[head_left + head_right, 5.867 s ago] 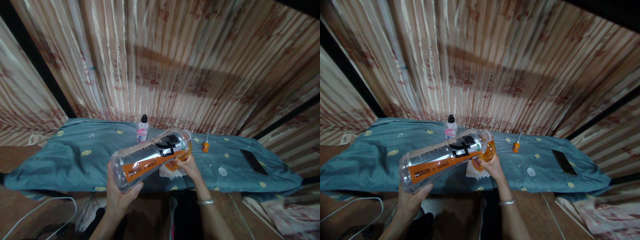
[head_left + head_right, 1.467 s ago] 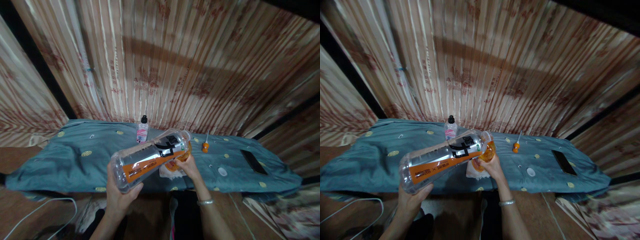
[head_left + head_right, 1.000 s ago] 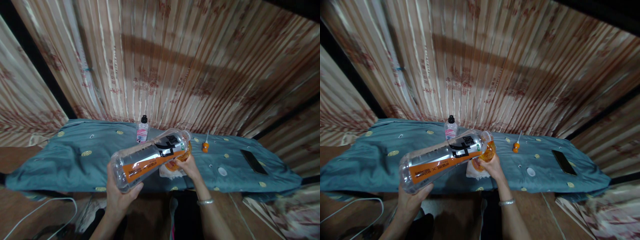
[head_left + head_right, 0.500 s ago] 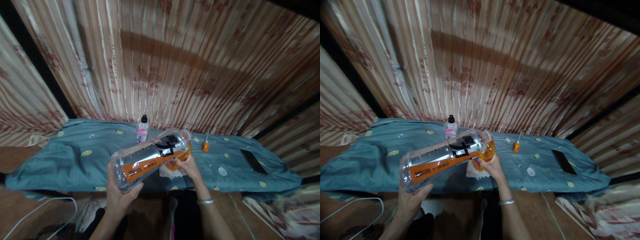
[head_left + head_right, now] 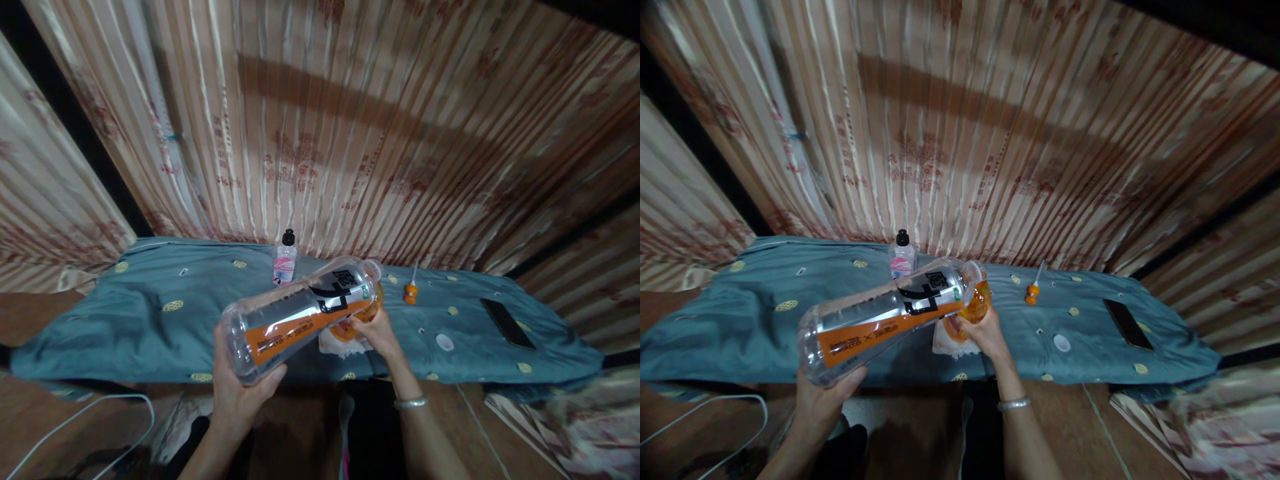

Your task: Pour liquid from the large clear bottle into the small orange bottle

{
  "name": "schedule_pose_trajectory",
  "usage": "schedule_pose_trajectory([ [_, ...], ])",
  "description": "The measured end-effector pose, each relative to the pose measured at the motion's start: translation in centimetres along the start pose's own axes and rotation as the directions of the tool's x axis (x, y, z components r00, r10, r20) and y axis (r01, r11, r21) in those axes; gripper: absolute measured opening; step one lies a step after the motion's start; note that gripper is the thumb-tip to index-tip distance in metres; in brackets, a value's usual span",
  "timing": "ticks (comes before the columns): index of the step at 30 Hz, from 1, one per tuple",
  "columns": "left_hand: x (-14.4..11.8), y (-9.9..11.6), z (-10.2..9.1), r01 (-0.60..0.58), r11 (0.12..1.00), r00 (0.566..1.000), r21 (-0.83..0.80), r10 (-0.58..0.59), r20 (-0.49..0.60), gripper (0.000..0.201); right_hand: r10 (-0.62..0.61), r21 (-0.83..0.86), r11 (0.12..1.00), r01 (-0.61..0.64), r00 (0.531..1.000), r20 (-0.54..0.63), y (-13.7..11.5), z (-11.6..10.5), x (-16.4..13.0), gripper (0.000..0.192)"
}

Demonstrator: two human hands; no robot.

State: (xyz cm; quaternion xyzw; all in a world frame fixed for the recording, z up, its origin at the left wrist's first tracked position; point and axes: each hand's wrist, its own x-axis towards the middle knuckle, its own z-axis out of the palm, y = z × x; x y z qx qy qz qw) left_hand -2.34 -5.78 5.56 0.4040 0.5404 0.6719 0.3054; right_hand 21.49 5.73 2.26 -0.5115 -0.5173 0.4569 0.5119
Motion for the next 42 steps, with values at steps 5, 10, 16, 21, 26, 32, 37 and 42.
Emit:
schedule_pose_trajectory([
  [5, 0.08, -0.07, -0.03, 0.005, 1.000, 1.000, 0.025, -0.005, -0.003, 0.080, -0.015, -0.029, 0.999, 0.016, 1.000, 0.026, 0.19, -0.10, 0.11, 0.045],
  [10, 0.11, -0.16, 0.02, -0.007, 1.000, 1.000, 0.020, 0.007, -0.012, 0.082, -0.015, -0.032, 0.999, 0.015, 1.000, 0.011, 0.18, -0.07, 0.06, 0.047],
  [16, 0.08, -0.24, -0.01, -0.003, 0.999, 1.000, 0.036, 0.003, -0.012, 0.082, -0.023, -0.013, 1.000, 0.023, 1.000, 0.009, 0.23, -0.05, 0.06, 0.048],
  [21, 0.04, -0.31, -0.06, -0.002, 0.999, 1.000, 0.035, 0.002, -0.012, 0.081, 0.002, -0.006, 1.000, -0.002, 1.000, -0.014, 0.53, -0.12, 0.18, 0.053],
  [26, 0.03, -0.27, -0.08, -0.002, 0.999, 1.000, 0.036, 0.002, -0.009, 0.082, 0.002, 0.009, 1.000, -0.002, 1.000, -0.003, 0.58, -0.09, 0.19, 0.051],
  [32, 0.09, -0.11, 0.02, -0.014, 0.999, 1.000, 0.030, 0.014, -0.015, 0.083, 0.006, 0.023, 1.000, -0.006, 1.000, 0.006, 0.53, 0.03, 0.10, 0.052],
  [37, 0.05, 0.04, 0.16, 0.000, 1.000, 1.000, -0.003, 0.000, -0.020, 0.082, 0.005, 0.012, 1.000, -0.005, 1.000, 0.001, 0.27, 0.05, 0.03, 0.048],
  [42, 0.05, -0.05, 0.06, -0.016, 1.000, 1.000, 0.017, 0.016, -0.024, 0.081, -0.001, 0.000, 1.000, 0.001, 1.000, 0.001, 0.26, 0.00, 0.04, 0.046],
])
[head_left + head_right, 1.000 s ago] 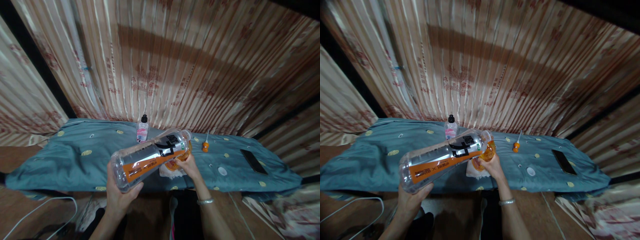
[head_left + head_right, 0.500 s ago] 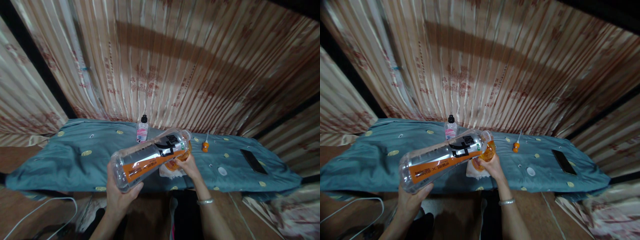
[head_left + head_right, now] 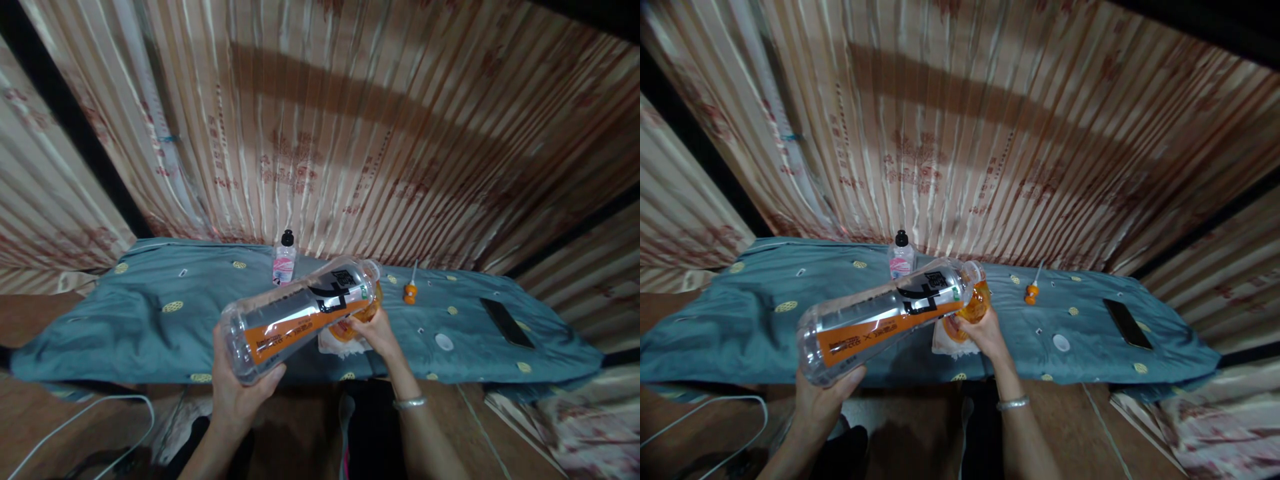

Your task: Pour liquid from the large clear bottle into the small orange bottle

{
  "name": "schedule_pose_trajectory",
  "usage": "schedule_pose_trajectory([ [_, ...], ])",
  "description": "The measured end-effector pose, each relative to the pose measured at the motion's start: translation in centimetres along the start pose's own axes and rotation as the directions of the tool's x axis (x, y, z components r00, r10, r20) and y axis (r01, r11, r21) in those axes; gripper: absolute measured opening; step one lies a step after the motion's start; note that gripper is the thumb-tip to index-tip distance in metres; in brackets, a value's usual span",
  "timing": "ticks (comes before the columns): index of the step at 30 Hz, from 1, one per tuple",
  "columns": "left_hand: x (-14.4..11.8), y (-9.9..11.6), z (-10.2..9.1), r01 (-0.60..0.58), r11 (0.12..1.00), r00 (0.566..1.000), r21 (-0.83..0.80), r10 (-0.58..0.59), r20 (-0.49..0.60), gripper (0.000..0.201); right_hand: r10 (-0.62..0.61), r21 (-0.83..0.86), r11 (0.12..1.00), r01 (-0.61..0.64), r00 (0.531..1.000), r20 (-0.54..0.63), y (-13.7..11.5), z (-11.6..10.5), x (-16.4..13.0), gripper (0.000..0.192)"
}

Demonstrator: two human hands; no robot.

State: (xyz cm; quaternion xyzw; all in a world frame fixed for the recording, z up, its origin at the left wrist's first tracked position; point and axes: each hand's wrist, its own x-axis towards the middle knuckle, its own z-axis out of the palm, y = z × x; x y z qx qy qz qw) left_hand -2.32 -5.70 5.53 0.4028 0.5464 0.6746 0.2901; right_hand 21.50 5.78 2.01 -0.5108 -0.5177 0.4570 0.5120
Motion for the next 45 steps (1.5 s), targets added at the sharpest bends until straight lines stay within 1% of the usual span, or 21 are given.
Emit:
schedule_pose_trajectory([
  [5, 0.01, -0.19, 0.03, -0.006, 1.000, 1.000, -0.005, 0.006, 0.011, 0.084, -0.008, 0.010, 1.000, 0.008, 1.000, -0.003, 0.41, -0.05, 0.11, 0.050],
  [9, 0.01, -0.16, 0.06, 0.010, 1.000, 1.000, -0.003, -0.010, -0.004, 0.087, -0.013, 0.003, 1.000, 0.013, 1.000, -0.009, 0.42, -0.02, 0.14, 0.053],
  [16, 0.02, -0.15, -0.09, -0.006, 1.000, 1.000, 0.005, 0.006, -0.005, 0.082, -0.007, -0.018, 1.000, 0.007, 1.000, 0.002, 0.32, -0.14, 0.13, 0.050],
  [22, 0.02, -0.10, -0.03, 0.012, 1.000, 1.000, 0.014, -0.012, -0.005, 0.085, 0.000, -0.023, 1.000, 0.000, 1.000, 0.008, 0.04, -0.10, 0.03, 0.049],
  [27, -0.08, 0.01, 0.02, 0.026, 1.000, 1.000, -0.010, -0.026, 0.013, 0.087, 0.008, -0.027, 1.000, -0.008, 1.000, 0.007, 0.08, -0.16, 0.09, 0.047],
  [32, -0.02, -0.21, -0.07, 0.001, 1.000, 1.000, 0.011, -0.001, 0.011, 0.085, 0.001, -0.007, 1.000, -0.001, 1.000, 0.013, 0.19, -0.10, 0.11, 0.047],
  [36, 0.00, -0.53, -0.13, 0.001, 1.000, 1.000, 0.021, -0.001, 0.004, 0.089, 0.001, 0.033, 0.999, -0.001, 1.000, 0.015, 0.18, -0.01, 0.03, 0.050],
  [40, -0.02, -0.73, -0.20, 0.002, 1.000, 1.000, 0.015, -0.002, 0.008, 0.093, -0.016, 0.029, 0.999, 0.015, 1.000, 0.018, 0.33, -0.06, 0.04, 0.052],
  [45, 0.07, -0.91, -0.34, -0.016, 0.999, 1.000, 0.052, 0.015, 0.015, 0.087, -0.039, 0.015, 0.999, 0.038, 0.999, 0.027, 0.56, -0.20, 0.12, 0.054],
])
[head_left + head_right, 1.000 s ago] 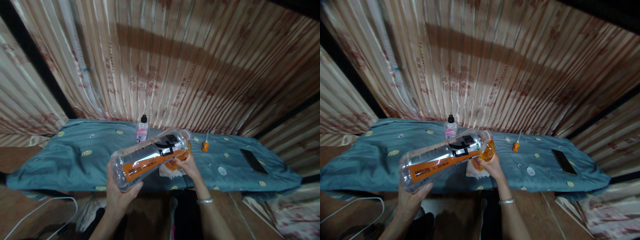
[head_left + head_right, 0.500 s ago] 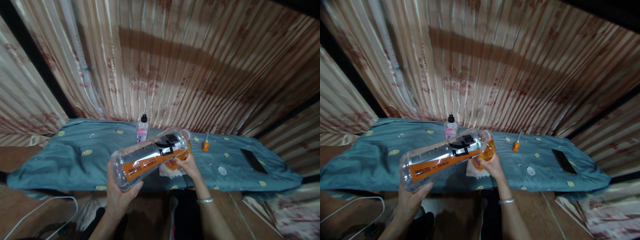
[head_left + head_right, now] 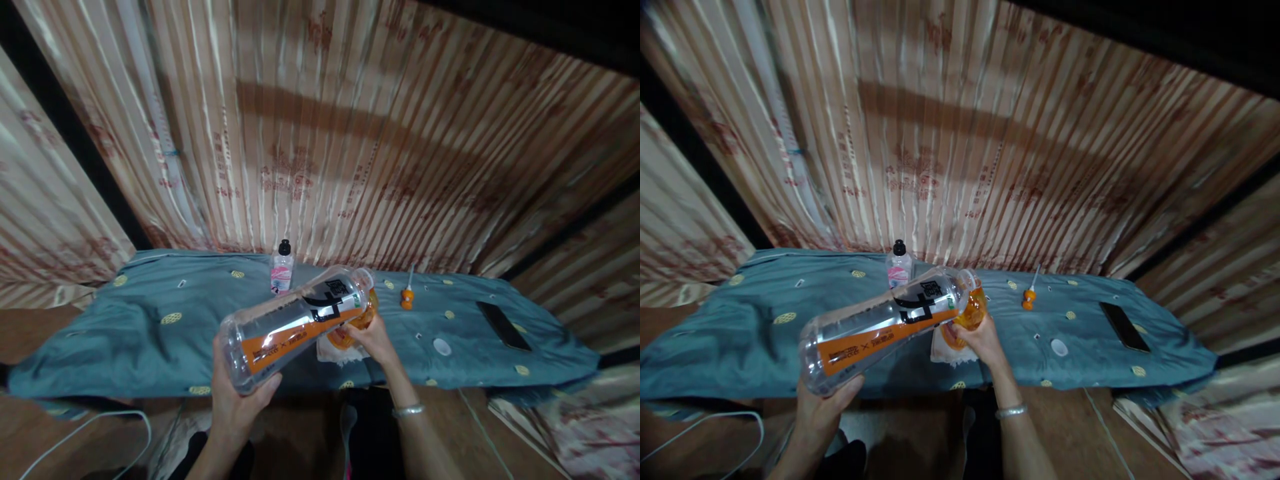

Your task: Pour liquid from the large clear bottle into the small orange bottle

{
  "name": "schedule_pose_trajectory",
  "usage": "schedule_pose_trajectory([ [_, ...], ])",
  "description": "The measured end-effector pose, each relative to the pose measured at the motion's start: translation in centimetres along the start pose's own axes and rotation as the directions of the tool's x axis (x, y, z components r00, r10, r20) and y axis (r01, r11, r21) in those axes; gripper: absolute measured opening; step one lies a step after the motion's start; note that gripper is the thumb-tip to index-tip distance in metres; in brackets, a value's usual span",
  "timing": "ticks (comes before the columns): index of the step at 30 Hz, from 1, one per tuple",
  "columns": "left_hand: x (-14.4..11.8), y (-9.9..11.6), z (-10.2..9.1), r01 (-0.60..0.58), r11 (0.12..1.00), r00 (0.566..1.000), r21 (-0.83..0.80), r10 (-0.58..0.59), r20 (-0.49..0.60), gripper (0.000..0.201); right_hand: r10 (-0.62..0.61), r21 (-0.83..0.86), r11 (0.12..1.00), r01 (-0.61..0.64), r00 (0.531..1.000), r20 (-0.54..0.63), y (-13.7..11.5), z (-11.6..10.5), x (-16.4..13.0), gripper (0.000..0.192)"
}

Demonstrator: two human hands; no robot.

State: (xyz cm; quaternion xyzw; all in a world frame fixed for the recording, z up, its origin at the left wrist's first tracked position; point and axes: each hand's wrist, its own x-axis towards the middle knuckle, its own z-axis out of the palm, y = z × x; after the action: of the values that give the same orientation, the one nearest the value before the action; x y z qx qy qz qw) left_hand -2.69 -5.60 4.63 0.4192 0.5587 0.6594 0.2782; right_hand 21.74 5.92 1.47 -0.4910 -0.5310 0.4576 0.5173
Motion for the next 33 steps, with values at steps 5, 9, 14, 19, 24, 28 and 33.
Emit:
schedule_pose_trajectory([
  [5, 0.1, -0.8, -0.2, -0.023, 1.000, 1.000, 0.016, 0.023, 0.001, 0.080, 0.006, 0.001, 1.000, -0.006, 1.000, 0.029, -0.4, 0.0, -0.1, 0.053],
  [9, 0.1, -0.9, -0.3, -0.015, 1.000, 1.000, -0.008, 0.015, -0.004, 0.078, 0.004, 0.027, 1.000, -0.005, 0.999, 0.036, -0.7, 0.0, -0.3, 0.053],
  [14, -0.1, -0.5, -0.1, 0.012, 0.999, 1.000, -0.037, -0.012, 0.010, 0.086, -0.013, 0.058, 0.998, 0.011, 0.999, 0.041, -0.2, -0.2, -0.3, 0.058],
  [19, -0.2, -0.9, -0.3, -0.014, 1.000, 1.000, 0.007, 0.014, -0.008, 0.066, -0.049, 0.058, 0.997, 0.044, 0.995, 0.091, 0.1, -0.7, -0.4, 0.063],
  [24, -0.1, -1.5, -0.4, -0.029, 1.000, 1.000, 0.011, 0.029, 0.009, 0.065, -0.109, -0.023, 0.994, 0.110, 0.993, 0.043, 0.0, -1.2, -0.5, 0.064],
  [28, -0.1, -2.0, -0.4, -0.007, 1.000, 1.000, -0.007, 0.007, 0.012, 0.071, -0.120, -0.023, 0.992, 0.121, 0.992, 0.044, 0.2, -1.4, -0.5, 0.064],
  [33, 0.0, -2.5, -0.6, -0.017, 1.000, 1.000, -0.012, 0.017, 0.016, 0.066, -0.122, 0.005, 0.992, 0.122, 0.992, 0.022, 0.3, -1.2, -0.5, 0.066],
])
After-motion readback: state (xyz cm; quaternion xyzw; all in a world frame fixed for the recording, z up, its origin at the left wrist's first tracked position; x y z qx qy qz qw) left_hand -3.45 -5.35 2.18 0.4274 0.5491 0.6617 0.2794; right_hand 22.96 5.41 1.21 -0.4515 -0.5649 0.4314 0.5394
